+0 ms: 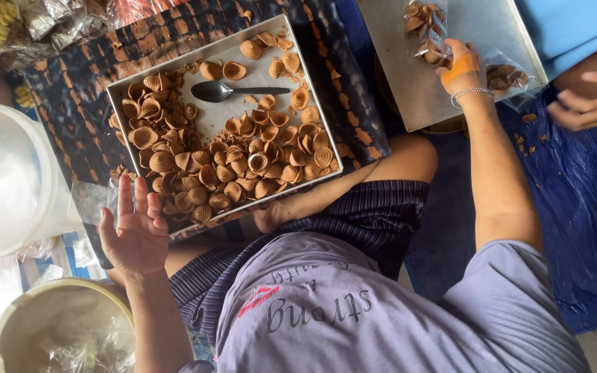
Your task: A person is manually filling small plastic bags with shell-shaped snacks from a metal tray while sitting on the floor.
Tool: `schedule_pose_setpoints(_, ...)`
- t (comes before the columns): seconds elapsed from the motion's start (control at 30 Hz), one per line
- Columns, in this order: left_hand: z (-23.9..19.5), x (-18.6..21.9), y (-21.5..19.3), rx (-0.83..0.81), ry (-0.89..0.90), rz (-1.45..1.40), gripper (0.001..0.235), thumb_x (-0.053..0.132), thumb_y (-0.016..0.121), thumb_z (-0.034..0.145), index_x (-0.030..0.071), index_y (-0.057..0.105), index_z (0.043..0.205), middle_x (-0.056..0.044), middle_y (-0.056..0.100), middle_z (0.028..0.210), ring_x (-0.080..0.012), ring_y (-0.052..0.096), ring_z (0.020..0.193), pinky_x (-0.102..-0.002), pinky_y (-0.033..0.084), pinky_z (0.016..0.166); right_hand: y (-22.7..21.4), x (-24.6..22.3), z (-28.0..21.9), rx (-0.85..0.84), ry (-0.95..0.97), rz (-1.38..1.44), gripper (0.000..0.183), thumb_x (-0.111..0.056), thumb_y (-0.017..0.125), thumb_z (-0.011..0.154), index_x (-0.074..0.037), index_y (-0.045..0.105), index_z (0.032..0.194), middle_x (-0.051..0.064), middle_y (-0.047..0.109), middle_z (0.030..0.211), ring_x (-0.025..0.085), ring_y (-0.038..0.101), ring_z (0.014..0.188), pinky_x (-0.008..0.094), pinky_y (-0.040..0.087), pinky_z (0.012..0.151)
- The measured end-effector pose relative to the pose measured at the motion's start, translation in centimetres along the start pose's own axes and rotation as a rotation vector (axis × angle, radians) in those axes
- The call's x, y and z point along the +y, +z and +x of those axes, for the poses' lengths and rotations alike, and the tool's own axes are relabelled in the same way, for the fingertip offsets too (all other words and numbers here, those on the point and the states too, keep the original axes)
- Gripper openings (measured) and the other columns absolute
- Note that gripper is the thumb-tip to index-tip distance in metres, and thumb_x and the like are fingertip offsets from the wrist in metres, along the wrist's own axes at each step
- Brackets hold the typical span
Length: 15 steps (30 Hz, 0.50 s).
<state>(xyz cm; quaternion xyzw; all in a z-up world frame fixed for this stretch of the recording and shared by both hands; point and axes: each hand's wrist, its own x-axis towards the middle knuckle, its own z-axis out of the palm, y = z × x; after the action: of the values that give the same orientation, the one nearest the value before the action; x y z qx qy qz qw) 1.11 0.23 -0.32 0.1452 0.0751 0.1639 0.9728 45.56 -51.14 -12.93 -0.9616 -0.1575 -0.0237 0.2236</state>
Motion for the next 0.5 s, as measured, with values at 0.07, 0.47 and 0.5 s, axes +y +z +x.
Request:
schedule_pose_setpoints(0.07, 0.5, -0.4, 0.1, -0.012, -0.012, -0.002, 0.057, 0.027, 0.049, 0.107, 0.004, 0.037, 0.158, -0.024, 0.053, 0.146, -0.0378, 0.063, 0.122, -0.041, 0.065, 0.081, -0.2, -0.3, -0.1, 0.051, -0.032, -0.001, 0.044, 0.003, 0.075, 0.086, 0.001, 0.066, 0.128, 0.022, 0.068, 0.114, 0.039, 0.066, 0.101, 0.047, 0.052, 0.087)
schedule_pose_setpoints(0.47, -0.3, 0.1, 0.3, -0.005, 0.009, 0.005, 0.057, 0.027, 0.047, 0.107, 0.003, 0.037, 0.158, -0.025, 0.053, 0.145, -0.0369, 0.063, 0.123, -0.040, 0.066, 0.080, -3.3, 8.6, 4.0, 0.245, -0.168, -0.462, 0.037, 0.011, 0.069, 0.078, -0.005, 0.080, 0.109, 0.018, 0.071, 0.099, 0.034, 0.068, 0.081, 0.043, 0.057, 0.077)
schedule_pose_setpoints(0.5, -0.4, 0.1, 0.2, 0.006, 0.023, 0.015, 0.059, 0.026, 0.047, 0.106, 0.003, 0.035, 0.159, -0.026, 0.052, 0.145, -0.0372, 0.064, 0.121, -0.039, 0.066, 0.079, -3.8, 9.3, 4.3, 0.255, -0.141, -0.578, 0.027, 0.010, 0.069, 0.082, -0.003, 0.080, 0.103, 0.017, 0.069, 0.093, 0.031, 0.065, 0.080, 0.043, 0.056, 0.077)
